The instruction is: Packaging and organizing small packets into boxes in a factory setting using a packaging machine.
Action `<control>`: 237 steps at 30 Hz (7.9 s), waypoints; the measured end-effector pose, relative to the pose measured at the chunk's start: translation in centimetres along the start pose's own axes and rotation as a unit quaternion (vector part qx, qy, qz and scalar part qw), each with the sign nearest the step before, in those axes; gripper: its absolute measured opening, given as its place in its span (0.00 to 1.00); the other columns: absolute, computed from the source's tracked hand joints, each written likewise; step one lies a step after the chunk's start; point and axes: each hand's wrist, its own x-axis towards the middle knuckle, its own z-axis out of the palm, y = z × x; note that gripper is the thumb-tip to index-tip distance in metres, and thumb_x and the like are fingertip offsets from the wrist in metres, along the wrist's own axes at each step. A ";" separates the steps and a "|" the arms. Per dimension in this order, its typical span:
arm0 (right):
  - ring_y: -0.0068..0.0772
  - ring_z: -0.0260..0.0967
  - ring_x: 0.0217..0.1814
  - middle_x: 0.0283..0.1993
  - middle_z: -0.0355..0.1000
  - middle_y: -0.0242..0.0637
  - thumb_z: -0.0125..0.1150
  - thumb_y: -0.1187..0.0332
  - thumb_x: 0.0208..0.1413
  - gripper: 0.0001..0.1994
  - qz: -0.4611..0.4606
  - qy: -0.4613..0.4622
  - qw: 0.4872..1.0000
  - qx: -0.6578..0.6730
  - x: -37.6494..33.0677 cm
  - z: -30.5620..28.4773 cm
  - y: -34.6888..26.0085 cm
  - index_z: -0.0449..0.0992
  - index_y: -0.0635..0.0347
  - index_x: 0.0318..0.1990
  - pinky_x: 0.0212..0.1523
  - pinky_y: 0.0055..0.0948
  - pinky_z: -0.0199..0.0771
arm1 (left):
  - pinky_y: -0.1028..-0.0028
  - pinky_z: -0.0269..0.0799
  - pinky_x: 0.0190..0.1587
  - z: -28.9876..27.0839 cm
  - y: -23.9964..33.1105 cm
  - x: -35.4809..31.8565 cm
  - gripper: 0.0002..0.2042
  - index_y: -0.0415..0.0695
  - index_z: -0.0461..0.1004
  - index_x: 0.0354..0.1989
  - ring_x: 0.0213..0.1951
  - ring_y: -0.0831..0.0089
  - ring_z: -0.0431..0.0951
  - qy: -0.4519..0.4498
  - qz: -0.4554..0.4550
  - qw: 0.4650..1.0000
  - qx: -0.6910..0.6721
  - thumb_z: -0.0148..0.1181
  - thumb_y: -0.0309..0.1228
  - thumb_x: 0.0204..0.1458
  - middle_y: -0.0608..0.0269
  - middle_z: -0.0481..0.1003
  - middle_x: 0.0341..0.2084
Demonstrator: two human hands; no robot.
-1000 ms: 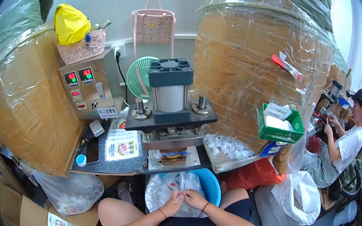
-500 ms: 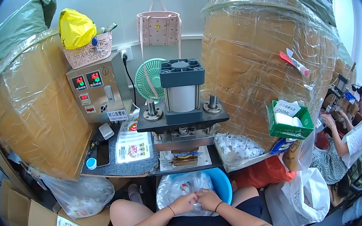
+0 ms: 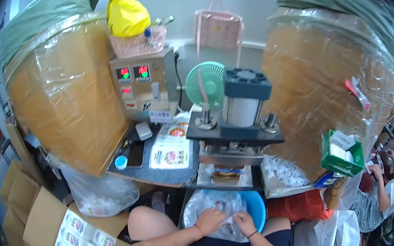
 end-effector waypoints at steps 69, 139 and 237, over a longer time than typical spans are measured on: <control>0.46 0.69 0.44 0.36 0.69 0.39 0.61 0.66 0.52 0.06 -0.204 -0.029 0.965 -0.159 -2.9 0.5 -2.1 0.75 0.56 0.35 0.45 0.43 0.70 | 0.73 0.76 0.41 9.2 -4.7 -0.8 0.10 0.34 0.76 0.43 0.34 0.70 0.79 -0.234 -0.355 0.639 -0.641 0.56 0.18 0.53 0.58 0.79 0.34; 0.43 0.70 0.57 0.48 0.76 0.35 0.60 0.64 0.51 0.12 -0.071 -0.164 0.939 -0.293 -0.4 2.4 -1.8 0.79 0.48 0.44 0.46 0.47 0.74 | 0.56 0.70 0.34 4.2 -3.3 -2.2 0.15 0.41 0.77 0.23 0.30 0.48 0.76 -0.278 -0.002 0.951 -0.136 0.60 0.41 0.51 0.48 0.75 0.24; 0.54 0.76 0.48 0.46 0.76 0.52 0.52 0.72 0.55 0.18 0.109 0.043 0.915 -0.387 2.2 -14.8 1.1 0.80 0.47 0.51 0.47 0.45 0.77 | 0.60 0.72 0.49 -0.1 -6.7 2.3 0.26 0.51 0.70 0.60 0.56 0.53 0.70 -0.019 -0.224 0.951 0.213 0.52 0.22 0.49 0.62 0.69 0.59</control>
